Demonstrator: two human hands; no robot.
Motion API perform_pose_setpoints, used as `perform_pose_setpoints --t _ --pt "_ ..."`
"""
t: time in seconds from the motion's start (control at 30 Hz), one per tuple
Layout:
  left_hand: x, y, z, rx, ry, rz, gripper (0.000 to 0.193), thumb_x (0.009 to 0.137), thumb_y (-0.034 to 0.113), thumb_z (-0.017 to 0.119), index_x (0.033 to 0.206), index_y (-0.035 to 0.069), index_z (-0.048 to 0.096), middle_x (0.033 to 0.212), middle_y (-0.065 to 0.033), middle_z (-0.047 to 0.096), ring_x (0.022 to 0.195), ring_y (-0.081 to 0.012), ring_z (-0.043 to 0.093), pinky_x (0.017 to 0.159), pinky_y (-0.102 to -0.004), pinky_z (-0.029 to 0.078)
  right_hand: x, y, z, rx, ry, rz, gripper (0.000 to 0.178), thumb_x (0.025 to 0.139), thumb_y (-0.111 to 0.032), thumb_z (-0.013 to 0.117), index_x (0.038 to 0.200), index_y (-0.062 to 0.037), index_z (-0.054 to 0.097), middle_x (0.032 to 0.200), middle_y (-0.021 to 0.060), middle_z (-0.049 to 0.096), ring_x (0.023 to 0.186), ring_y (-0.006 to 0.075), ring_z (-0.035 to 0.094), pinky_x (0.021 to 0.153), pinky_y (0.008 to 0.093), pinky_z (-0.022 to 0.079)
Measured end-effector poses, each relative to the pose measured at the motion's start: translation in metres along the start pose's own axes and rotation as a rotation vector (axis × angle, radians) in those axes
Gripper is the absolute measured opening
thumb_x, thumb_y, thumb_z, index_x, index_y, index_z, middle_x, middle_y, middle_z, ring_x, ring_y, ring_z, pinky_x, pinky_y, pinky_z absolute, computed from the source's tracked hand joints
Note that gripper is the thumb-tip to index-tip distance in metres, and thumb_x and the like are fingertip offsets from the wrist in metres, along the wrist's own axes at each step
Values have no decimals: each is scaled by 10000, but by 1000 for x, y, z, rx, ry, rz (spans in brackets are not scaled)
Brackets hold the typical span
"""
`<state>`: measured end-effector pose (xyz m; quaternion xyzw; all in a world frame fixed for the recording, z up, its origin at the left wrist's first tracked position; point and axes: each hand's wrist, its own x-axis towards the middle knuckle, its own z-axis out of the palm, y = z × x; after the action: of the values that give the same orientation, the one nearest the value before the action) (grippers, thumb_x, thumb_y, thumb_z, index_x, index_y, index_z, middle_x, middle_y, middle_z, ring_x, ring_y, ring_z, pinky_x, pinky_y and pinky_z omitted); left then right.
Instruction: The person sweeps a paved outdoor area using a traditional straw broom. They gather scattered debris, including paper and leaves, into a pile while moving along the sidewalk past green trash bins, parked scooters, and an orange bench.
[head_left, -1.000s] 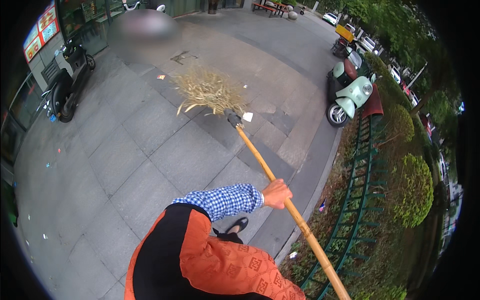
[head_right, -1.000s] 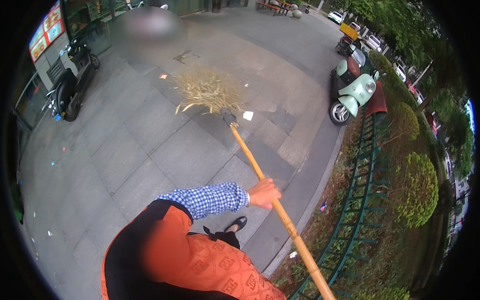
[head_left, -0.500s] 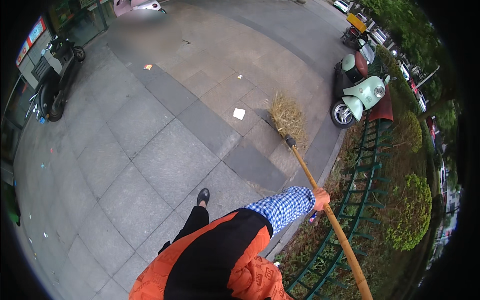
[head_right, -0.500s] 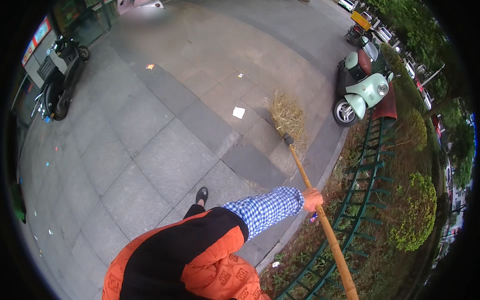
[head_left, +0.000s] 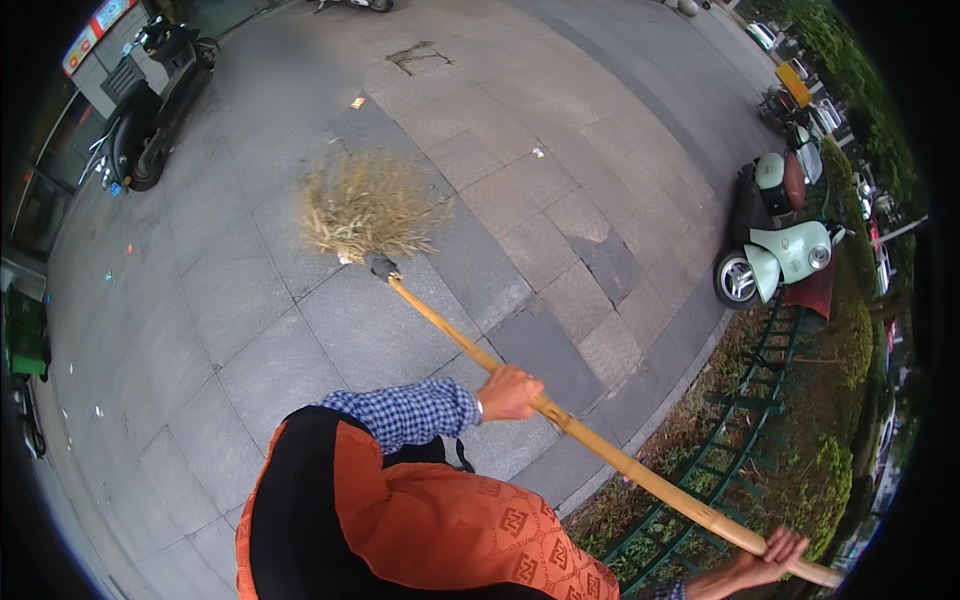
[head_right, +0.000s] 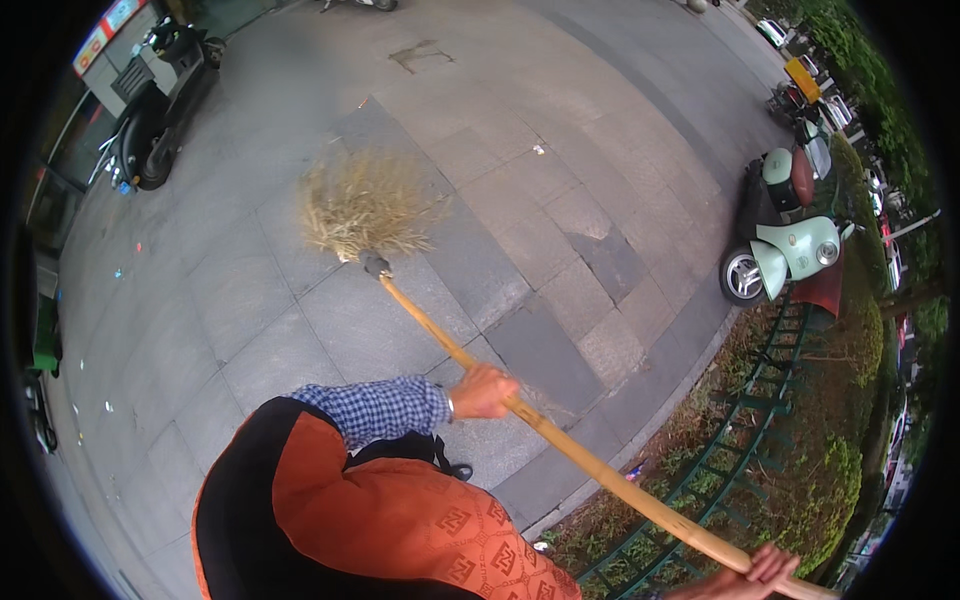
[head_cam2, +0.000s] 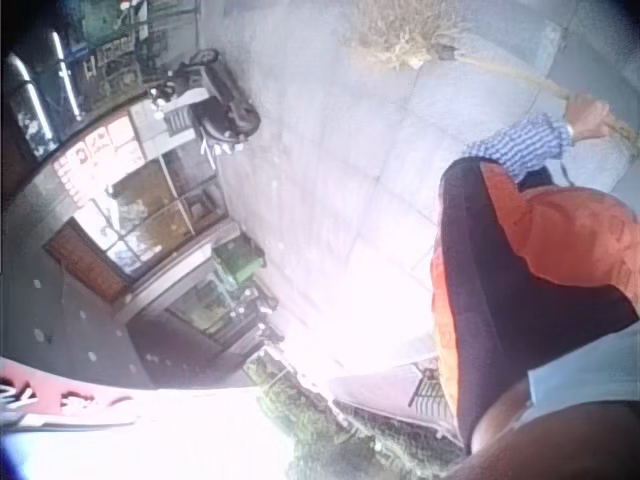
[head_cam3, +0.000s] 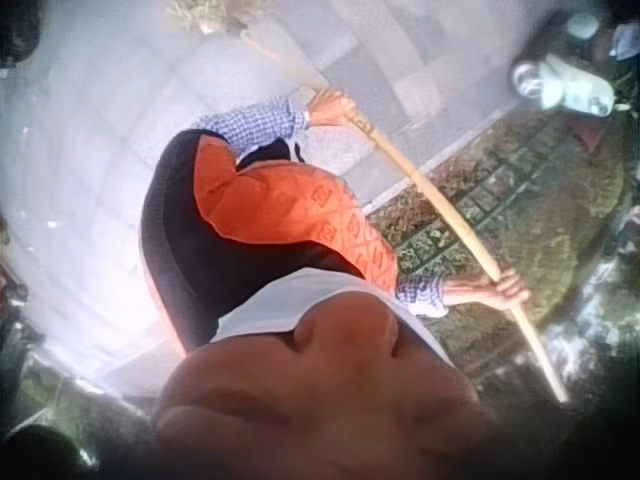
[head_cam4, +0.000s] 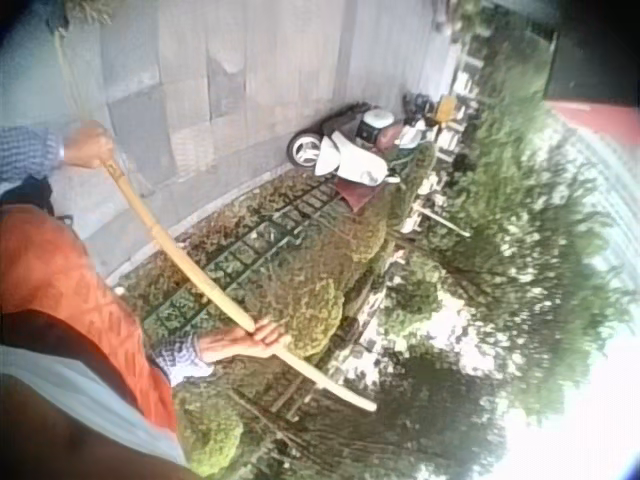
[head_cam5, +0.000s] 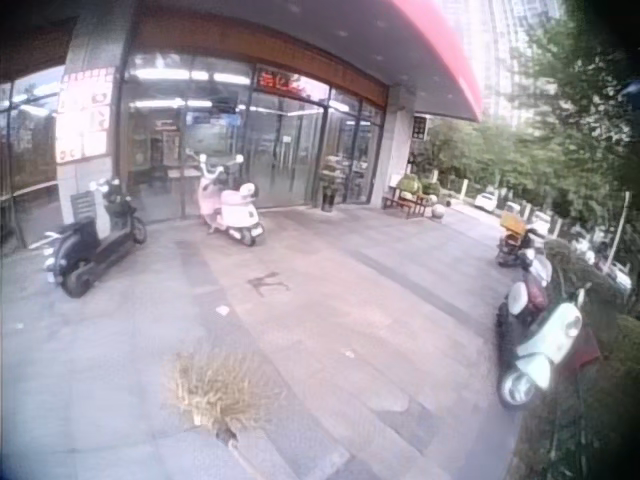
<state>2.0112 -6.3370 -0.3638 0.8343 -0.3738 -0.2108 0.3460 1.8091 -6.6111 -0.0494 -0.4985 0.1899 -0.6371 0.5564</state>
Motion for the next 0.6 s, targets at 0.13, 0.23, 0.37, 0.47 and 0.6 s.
perform_pose_setpoints --t 0.13,0.23,0.37,0.47,0.6 --pt "-30 -107 -62 240 112 -202 131 587 200 587 651 89 562 596 -114 569 625 -308 572 579 -417 410 -43 116 19 280 -264 494 134 898 -164 443 850 -48 489 482 -54 261 404 53 244 413 199 274" --pt "-38 -106 -101 337 239 -235 124 555 196 602 651 118 588 600 -96 578 589 -281 575 546 -406 415 -29 139 34 370 -255 522 151 908 -129 405 943 -6 485 495 -41 252 411 56 242 429 205 279" --pt "8 -85 -136 302 269 -42 167 544 231 613 664 120 579 583 -86 567 572 -278 568 541 -405 412 8 120 27 422 -208 453 179 884 -75 388 708 -103 390 496 -51 247 409 50 210 419 191 243" --pt "58 -56 -157 294 314 165 196 520 243 605 618 101 511 541 -70 533 550 -275 554 523 -407 409 42 84 2 95 -262 241 64 793 -155 511 749 -109 516 515 -31 253 419 121 315 487 262 394" --pt "153 13 -154 178 275 438 174 512 189 584 554 80 456 476 -77 467 505 -264 525 490 -424 386 35 34 3 -22 -46 -29 63 792 -166 510 770 -108 511 533 -26 271 439 121 325 487 258 385"
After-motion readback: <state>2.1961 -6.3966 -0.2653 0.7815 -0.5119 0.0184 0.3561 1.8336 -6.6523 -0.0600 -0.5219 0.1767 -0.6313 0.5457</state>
